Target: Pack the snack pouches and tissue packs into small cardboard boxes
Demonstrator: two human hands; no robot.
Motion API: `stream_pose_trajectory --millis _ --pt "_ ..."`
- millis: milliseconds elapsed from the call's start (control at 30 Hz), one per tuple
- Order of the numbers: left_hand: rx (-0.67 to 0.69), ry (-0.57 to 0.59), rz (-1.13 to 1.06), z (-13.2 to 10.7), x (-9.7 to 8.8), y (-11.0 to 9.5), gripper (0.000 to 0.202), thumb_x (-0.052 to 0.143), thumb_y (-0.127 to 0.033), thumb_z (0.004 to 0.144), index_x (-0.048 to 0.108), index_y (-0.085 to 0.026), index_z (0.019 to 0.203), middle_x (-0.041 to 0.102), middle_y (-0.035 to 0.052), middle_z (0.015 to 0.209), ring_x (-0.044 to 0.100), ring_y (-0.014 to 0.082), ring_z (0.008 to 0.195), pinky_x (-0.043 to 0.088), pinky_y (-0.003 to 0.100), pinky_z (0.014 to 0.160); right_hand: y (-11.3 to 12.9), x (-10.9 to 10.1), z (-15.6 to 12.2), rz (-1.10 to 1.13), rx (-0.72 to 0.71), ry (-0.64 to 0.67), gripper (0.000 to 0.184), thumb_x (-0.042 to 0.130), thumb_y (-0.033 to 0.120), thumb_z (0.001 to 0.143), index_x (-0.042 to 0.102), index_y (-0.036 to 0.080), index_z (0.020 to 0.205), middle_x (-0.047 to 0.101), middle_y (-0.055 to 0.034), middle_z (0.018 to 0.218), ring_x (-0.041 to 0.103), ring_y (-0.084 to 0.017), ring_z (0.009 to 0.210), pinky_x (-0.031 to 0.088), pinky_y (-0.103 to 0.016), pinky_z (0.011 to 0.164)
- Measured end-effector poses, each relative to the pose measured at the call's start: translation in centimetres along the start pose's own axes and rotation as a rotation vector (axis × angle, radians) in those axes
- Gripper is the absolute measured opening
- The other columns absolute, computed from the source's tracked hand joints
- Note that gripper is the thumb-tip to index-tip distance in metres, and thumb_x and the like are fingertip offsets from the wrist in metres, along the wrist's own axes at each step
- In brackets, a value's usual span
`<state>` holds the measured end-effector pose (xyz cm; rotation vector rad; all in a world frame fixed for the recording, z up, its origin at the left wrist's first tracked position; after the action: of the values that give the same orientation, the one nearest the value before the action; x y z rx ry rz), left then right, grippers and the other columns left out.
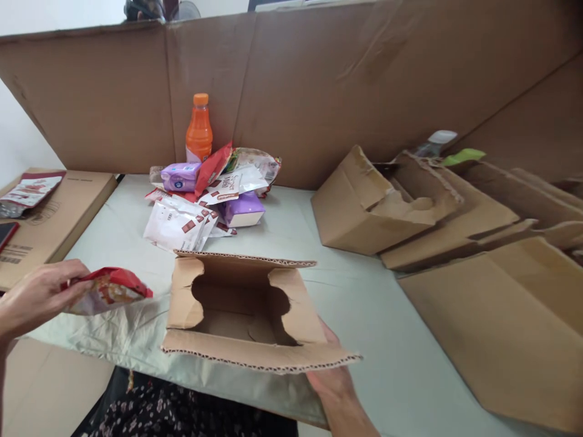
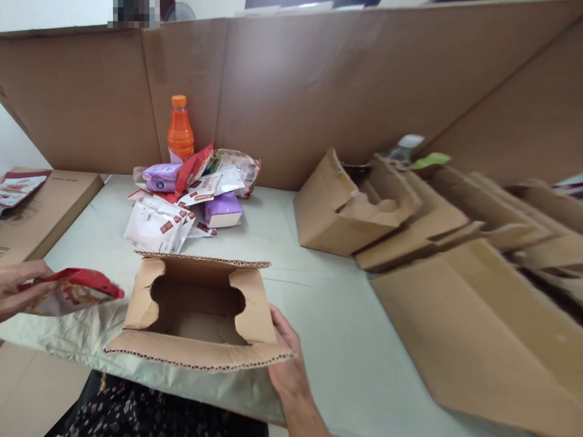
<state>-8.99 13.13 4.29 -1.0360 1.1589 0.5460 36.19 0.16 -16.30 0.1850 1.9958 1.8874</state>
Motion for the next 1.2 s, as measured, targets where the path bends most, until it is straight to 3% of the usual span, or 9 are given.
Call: stream_pose_trajectory --millis 167,333,433,533,600,767,933,1067,1200 --pt "0.041 0.211 -0.358 -2.1 0.4 0.6 0.034 0.055 -0.047 0.098 0.079 -0.024 0.092 0.075 0.0048 0.110 0.068 0.0205 0.097 0.056 0.025 0.078 1.4 -2.2 -1.0 0.237 0.079 0.023 0.064 0.072 0.060 0.080 0.070 0.022 0.131 0.074 -0.0180 0.125 0.073 -0.037 0.110 0.062 -0.045 0.087" --pt "0.060 0.344 -0.481 -1.1 3.6 -2.0 0.034 0.061 -0.053 0.095 0.082 -0.026 0.093 0.071 0.0121 0.133 0.065 0.0321 0.123 0.058 0.039 0.094 1.3 -1.2 -2.9 -0.005 0.048 0.236 0.075 0.076 0.058 0.079 0.061 0.021 0.143 0.067 -0.0199 0.137 0.062 -0.037 0.130 0.051 -0.051 0.108" --pt "0.116 0.440 -0.487 0.1 5.7 -4.4 0.033 0.059 -0.051 0.097 0.080 -0.025 0.091 0.075 0.0111 0.122 0.057 0.0320 0.136 0.054 0.040 0.101 0.9 -0.3 -3.0 -0.191 0.044 0.208 0.071 0.076 0.067 0.072 0.072 0.020 0.124 0.074 -0.0187 0.122 0.065 -0.039 0.123 0.049 -0.057 0.109" --pt "0.178 0.513 -0.473 1.2 6.9 -6.8 0.034 0.058 -0.049 0.099 0.076 -0.024 0.084 0.078 0.0095 0.098 0.049 0.0307 0.145 0.050 0.039 0.106 1.6 0.8 -2.5 -0.195 0.011 0.176 0.059 0.072 0.070 0.074 0.077 0.021 0.106 0.077 -0.0165 0.109 0.068 -0.038 0.114 0.053 -0.055 0.103" --pt "0.203 0.544 -0.475 1.6 7.2 -8.1 0.032 0.058 -0.048 0.100 0.076 -0.025 0.087 0.078 0.0093 0.099 0.045 0.0303 0.147 0.048 0.039 0.109 2.2 1.3 -2.1 -0.180 0.000 0.143 0.054 0.072 0.068 0.075 0.076 0.021 0.103 0.078 -0.0158 0.108 0.070 -0.036 0.109 0.056 -0.051 0.098" --pt "0.226 0.528 -0.499 2.2 7.3 -9.5 0.033 0.058 -0.050 0.099 0.075 -0.023 0.089 0.076 0.0101 0.118 0.042 0.0309 0.149 0.046 0.039 0.110 3.5 3.0 -0.9 -0.256 -0.037 0.104 0.051 0.069 0.065 0.079 0.073 0.019 0.100 0.078 -0.0144 0.100 0.071 -0.034 0.098 0.056 -0.048 0.091" --pt "0.212 0.383 -0.426 4.0 6.8 -9.3 0.040 0.054 -0.053 0.099 0.070 -0.021 0.081 0.071 0.0106 0.122 0.057 0.0290 0.132 0.050 0.036 0.104 4.7 5.1 1.7 -0.349 -0.041 0.119 0.058 0.063 0.071 0.079 0.069 0.018 0.101 0.076 -0.0154 0.102 0.070 -0.035 0.098 0.054 -0.045 0.083" --pt "0.229 0.350 -0.348 4.5 6.8 -9.3 0.042 0.050 -0.053 0.100 0.068 -0.021 0.080 0.071 0.0092 0.119 0.064 0.0253 0.116 0.052 0.032 0.098 4.9 5.3 3.4 -0.463 -0.017 0.167 0.057 0.058 0.073 0.077 0.067 0.019 0.094 0.074 -0.0134 0.094 0.070 -0.033 0.088 0.053 -0.042 0.075" --pt "0.215 0.388 -0.334 3.9 7.5 -8.9 0.035 0.054 -0.049 0.099 0.073 -0.022 0.087 0.067 0.0099 0.135 0.061 0.0281 0.126 0.050 0.034 0.104 5.1 4.2 3.5 -0.524 -0.081 0.218 0.050 0.056 0.070 0.080 0.066 0.022 0.086 0.070 -0.0078 0.079 0.063 -0.026 0.070 0.050 -0.038 0.064"
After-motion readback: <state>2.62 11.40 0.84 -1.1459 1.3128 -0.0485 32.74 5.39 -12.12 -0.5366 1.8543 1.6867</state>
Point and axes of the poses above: each hand's wrist, its own z-axis towards the middle knuckle, its own x-axis out of the palm, y = z × x, the point moved 8 cm from there along z, towards the middle knuckle
